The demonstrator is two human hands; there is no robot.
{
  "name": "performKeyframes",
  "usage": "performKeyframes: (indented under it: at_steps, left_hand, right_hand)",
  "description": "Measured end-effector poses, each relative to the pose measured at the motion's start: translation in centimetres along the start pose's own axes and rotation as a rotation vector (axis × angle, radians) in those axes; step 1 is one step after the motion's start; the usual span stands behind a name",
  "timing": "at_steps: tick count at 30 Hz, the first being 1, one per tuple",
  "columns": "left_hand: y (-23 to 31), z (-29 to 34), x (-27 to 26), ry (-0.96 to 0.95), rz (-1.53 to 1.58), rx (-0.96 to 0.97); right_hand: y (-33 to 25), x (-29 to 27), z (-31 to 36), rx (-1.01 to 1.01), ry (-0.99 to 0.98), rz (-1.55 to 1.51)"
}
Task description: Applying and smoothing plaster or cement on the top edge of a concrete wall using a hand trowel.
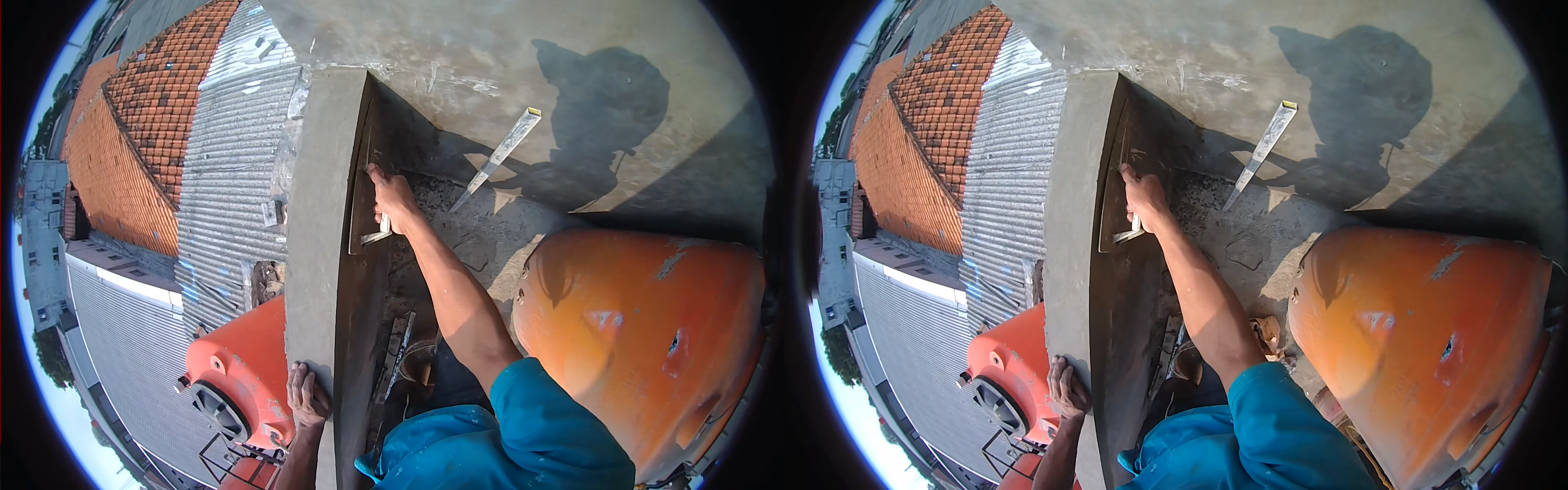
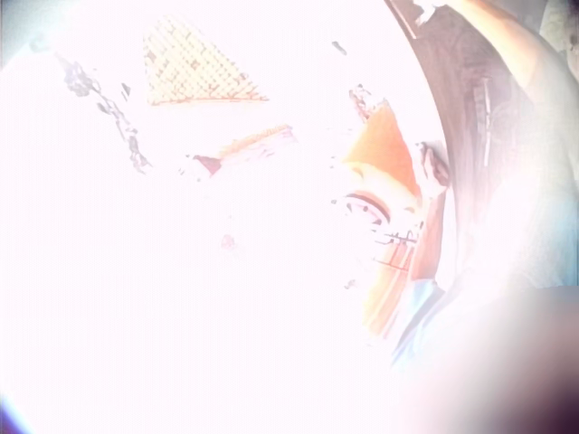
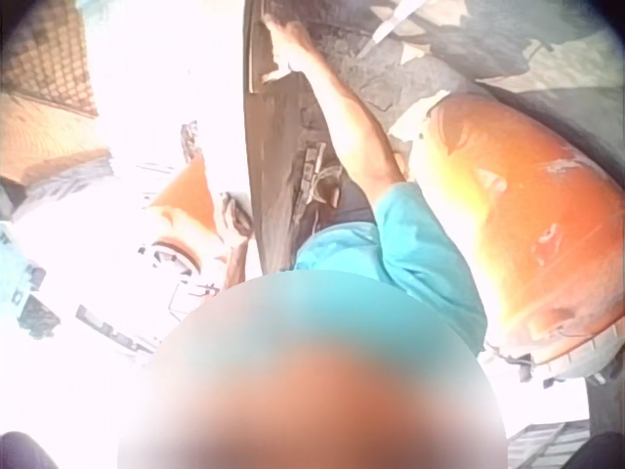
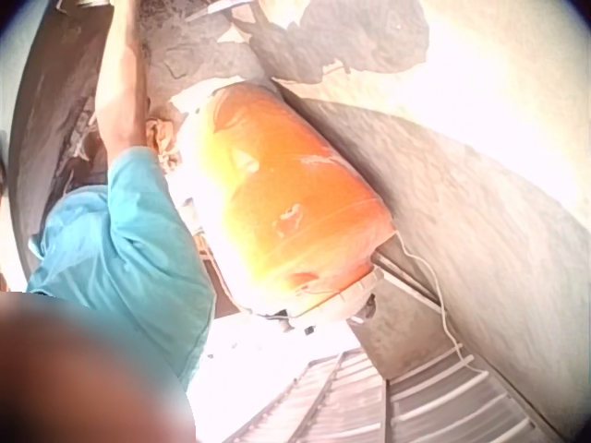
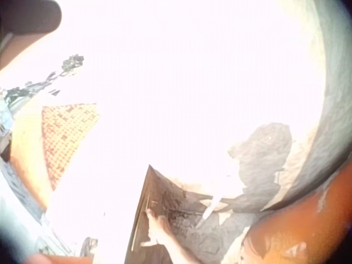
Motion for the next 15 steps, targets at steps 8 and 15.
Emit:
performKeyframes:
  at_steps: [8,15]
  left_hand:
    - [0.1,0.7,-0.7,-0.021,-0.016,-0.013]
    - [0.0,0.6,-0.6,-0.018,0.023,0.007]
  right_hand:
    - [20.7,0.2,7.6,0.380,0.027,-0.140]
    - [5.9,-0.2,7.3,0.080,-0.017,-0.193]
Point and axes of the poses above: each hand's wrist, its own z-axis away from the middle knuckle, its own x-axis out of the palm, y = z × x, the point moved 6 cm from there along -z, towards the middle knuckle, and after that the axes turned 10 degrees about x, right-handed, at the moved point
